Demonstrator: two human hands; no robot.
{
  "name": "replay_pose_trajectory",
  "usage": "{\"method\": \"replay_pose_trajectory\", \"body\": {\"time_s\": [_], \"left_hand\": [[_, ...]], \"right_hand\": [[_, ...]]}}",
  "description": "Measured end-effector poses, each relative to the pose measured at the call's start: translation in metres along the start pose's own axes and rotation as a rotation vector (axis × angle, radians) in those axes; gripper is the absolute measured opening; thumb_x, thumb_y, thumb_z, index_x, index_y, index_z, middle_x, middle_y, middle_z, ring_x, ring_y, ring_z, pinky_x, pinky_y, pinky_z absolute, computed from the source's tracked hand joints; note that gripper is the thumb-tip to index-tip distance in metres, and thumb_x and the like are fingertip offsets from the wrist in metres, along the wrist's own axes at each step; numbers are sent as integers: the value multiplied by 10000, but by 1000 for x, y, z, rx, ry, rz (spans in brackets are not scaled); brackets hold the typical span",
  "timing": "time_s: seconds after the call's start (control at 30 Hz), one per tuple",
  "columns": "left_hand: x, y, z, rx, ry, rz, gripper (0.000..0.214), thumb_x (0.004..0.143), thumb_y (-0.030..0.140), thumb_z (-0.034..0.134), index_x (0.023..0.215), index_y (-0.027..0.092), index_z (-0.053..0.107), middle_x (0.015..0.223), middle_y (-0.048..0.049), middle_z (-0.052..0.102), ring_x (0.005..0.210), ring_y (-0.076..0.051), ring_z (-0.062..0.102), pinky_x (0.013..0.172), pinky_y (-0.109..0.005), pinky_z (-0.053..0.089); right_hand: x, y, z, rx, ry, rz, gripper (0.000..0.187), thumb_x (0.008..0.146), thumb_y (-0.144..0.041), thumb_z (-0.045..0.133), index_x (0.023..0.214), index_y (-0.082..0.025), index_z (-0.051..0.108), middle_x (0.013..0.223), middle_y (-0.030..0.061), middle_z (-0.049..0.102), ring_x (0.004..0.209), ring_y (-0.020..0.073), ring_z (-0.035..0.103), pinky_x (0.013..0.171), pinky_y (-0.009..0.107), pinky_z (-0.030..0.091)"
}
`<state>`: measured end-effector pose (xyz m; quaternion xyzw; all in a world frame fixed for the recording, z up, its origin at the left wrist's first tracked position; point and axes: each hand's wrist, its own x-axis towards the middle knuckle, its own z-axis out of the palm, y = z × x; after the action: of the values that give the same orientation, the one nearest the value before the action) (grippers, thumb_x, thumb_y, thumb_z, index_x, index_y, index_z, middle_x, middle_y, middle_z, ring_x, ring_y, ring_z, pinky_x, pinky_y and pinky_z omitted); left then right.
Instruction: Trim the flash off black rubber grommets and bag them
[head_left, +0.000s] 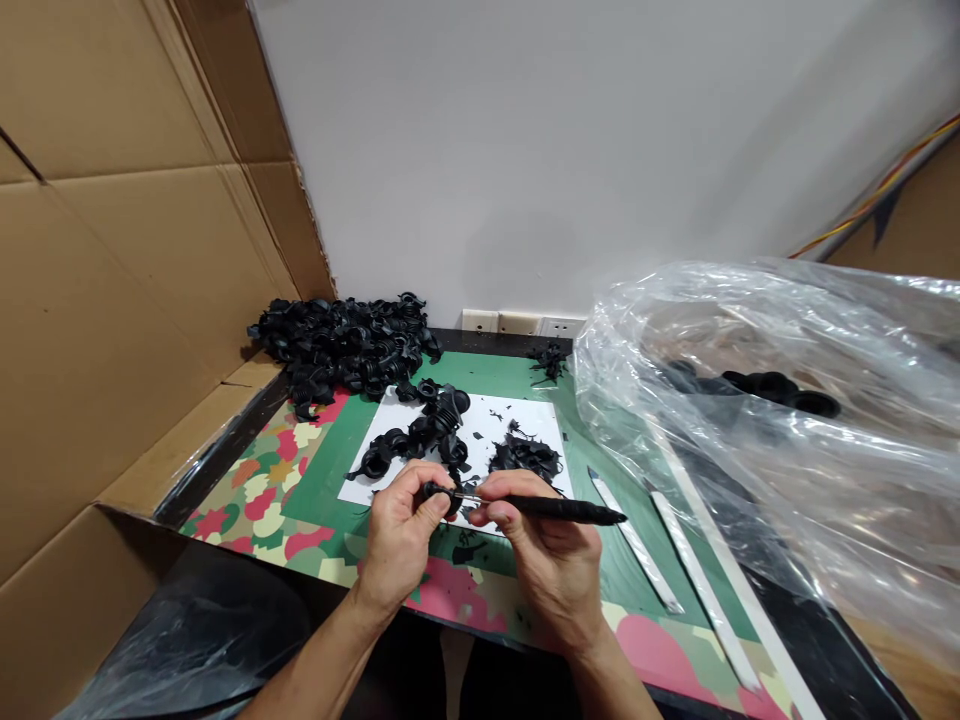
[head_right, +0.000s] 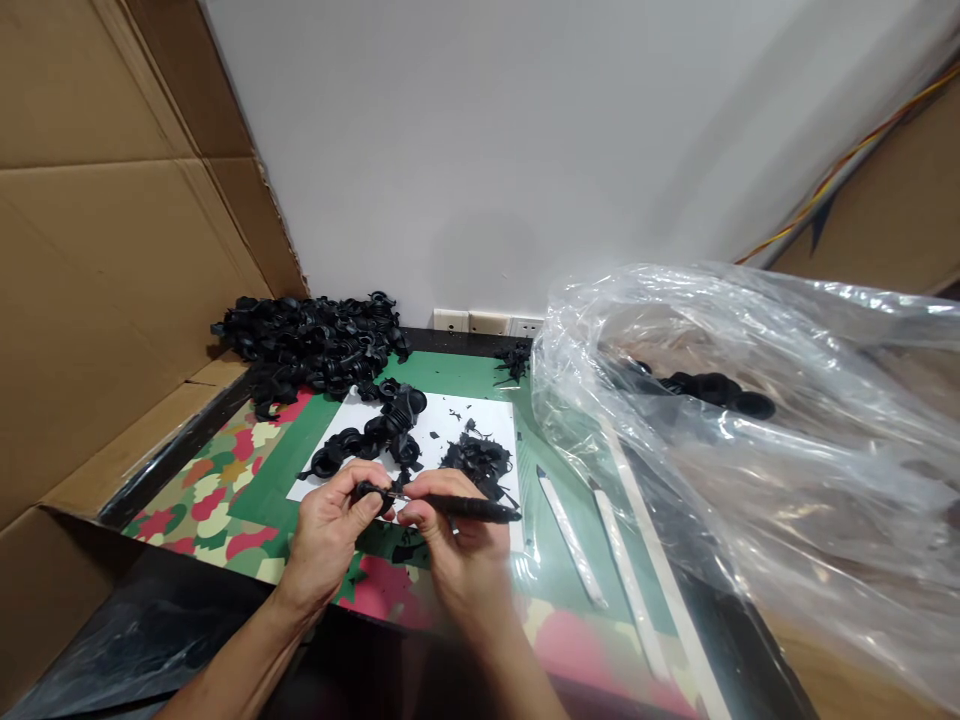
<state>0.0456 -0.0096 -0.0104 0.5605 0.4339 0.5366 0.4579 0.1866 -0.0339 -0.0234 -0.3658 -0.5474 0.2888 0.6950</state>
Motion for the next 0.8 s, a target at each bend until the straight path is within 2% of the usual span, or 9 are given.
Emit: {"method": "replay_pose_trajectory", "body": {"time_s": [0.1, 0.2, 0.3, 0.37, 0.47, 0.53, 0.6, 0.7, 0.8], "left_hand": [[-1, 2, 1, 118, 23, 106, 45, 741, 168, 622, 728, 183, 662, 776, -35, 606, 757, -181, 561, 682, -276, 469], [-3, 2, 1, 177, 22, 144, 69, 747, 147, 610, 715, 188, 655, 756, -29, 611, 769, -185, 564, 741, -295, 458], [-5, 0, 0, 109, 14, 74, 40, 744, 189, 636, 714, 178, 661, 756, -34, 595, 727, -174, 554, 672, -274, 479], [-5, 0, -1, 20, 16, -15, 82, 734, 252, 667, 721, 170, 666, 764, -32, 576, 664, -156, 538, 586, -253, 491], [-4, 1, -1, -65, 7, -87, 160, 717, 320, 704, 735, 166, 669, 779, -24, 561, 605, -132, 535, 538, -241, 497], [-3, 3, -1, -79, -1, -88, 180, 713, 337, 714, 738, 163, 672, 788, -23, 562, 602, -129, 542, 546, -241, 500], [-3, 3, 0, -87, -3, -89, 186, 711, 340, 719, 740, 161, 674, 800, -26, 560, 608, -130, 543, 545, -240, 499], [-3, 3, 0, -97, -5, -95, 176, 715, 328, 718, 746, 162, 672, 815, -28, 558, 617, -130, 542, 548, -239, 494], [-4, 2, 1, -88, -18, -84, 162, 727, 318, 707, 751, 162, 669, 804, -29, 558, 628, -136, 537, 558, -243, 484]], "right_hand": [[2, -6, 2, -113, -30, -98, 87, 896, -216, 580, 861, -220, 660, 782, 48, 670, 730, 186, 649, 645, 323, 546], [5, -12, -1, -323, -47, -251, 79, 888, -197, 583, 886, -225, 656, 784, 57, 677, 721, 190, 658, 619, 305, 542], [10, -12, -10, -457, 108, -314, 100, 861, -159, 610, 900, -239, 655, 802, 54, 682, 729, 189, 661, 630, 304, 541], [12, -11, -15, -431, 216, -261, 56, 857, -191, 626, 850, -239, 656, 778, 49, 679, 748, 205, 660, 678, 345, 545], [13, -9, -18, -253, 274, -86, 86, 871, -262, 619, 813, -214, 663, 741, 37, 673, 643, 187, 657, 647, 358, 552], [10, -9, -15, -115, 260, 35, 106, 868, -282, 624, 827, -197, 673, 755, 28, 673, 540, 150, 639, 568, 322, 551], [7, -10, -11, 0, 222, 99, 119, 861, -295, 634, 831, -192, 684, 767, 23, 672, 495, 130, 627, 518, 295, 547], [2, -10, -6, 99, 151, 119, 118, 856, -297, 642, 830, -196, 696, 785, 24, 670, 506, 125, 635, 515, 280, 561], [0, -10, -3, 101, 102, 123, 132, 853, -310, 643, 809, -198, 699, 813, 36, 671, 520, 128, 638, 524, 279, 571]]}}
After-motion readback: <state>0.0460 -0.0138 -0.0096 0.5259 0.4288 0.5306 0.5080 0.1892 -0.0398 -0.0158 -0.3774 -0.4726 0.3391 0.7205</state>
